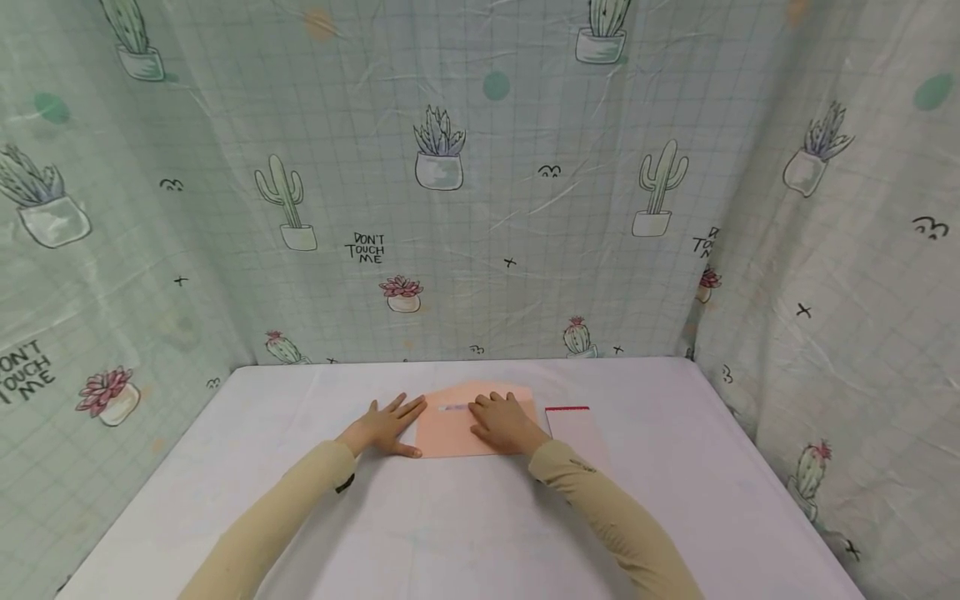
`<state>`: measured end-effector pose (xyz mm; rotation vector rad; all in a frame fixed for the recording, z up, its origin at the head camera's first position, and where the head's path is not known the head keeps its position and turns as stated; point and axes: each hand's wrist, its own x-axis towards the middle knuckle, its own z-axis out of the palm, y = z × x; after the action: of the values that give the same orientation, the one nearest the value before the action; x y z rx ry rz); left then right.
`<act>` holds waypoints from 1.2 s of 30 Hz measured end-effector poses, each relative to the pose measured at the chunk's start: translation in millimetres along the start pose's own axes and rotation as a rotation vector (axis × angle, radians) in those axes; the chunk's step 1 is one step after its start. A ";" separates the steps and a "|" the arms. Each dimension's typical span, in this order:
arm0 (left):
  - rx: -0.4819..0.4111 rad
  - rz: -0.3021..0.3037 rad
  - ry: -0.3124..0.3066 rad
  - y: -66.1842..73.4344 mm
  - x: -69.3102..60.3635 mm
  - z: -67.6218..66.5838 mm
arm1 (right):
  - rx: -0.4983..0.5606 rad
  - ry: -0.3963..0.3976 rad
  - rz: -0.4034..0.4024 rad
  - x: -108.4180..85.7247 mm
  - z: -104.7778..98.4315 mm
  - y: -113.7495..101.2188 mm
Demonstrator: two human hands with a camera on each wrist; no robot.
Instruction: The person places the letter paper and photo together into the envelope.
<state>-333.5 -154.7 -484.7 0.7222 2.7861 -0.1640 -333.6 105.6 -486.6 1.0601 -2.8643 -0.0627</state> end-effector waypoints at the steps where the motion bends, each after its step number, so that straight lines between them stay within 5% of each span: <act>1: 0.003 -0.002 -0.005 0.0 0.2 -0.1 | -0.003 -0.008 0.002 -0.6 -0.3 -0.2; 13: -0.040 0.010 -0.001 1.2 -2.5 -3.5 | 0.035 -0.051 0.008 -11.7 -8.3 -4.5; 29: -0.034 0.003 -0.019 1.4 -2.5 -4.1 | -0.003 0.051 -0.045 -44.4 -9.9 9.5; 36: -0.030 0.040 0.026 3.0 -1.5 -4.3 | -0.022 0.063 -0.020 -62.6 -11.6 25.1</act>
<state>-331.6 -152.0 -480.3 0.7773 2.7901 -0.1056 -301.4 165.3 -477.6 1.0667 -2.7908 -0.0607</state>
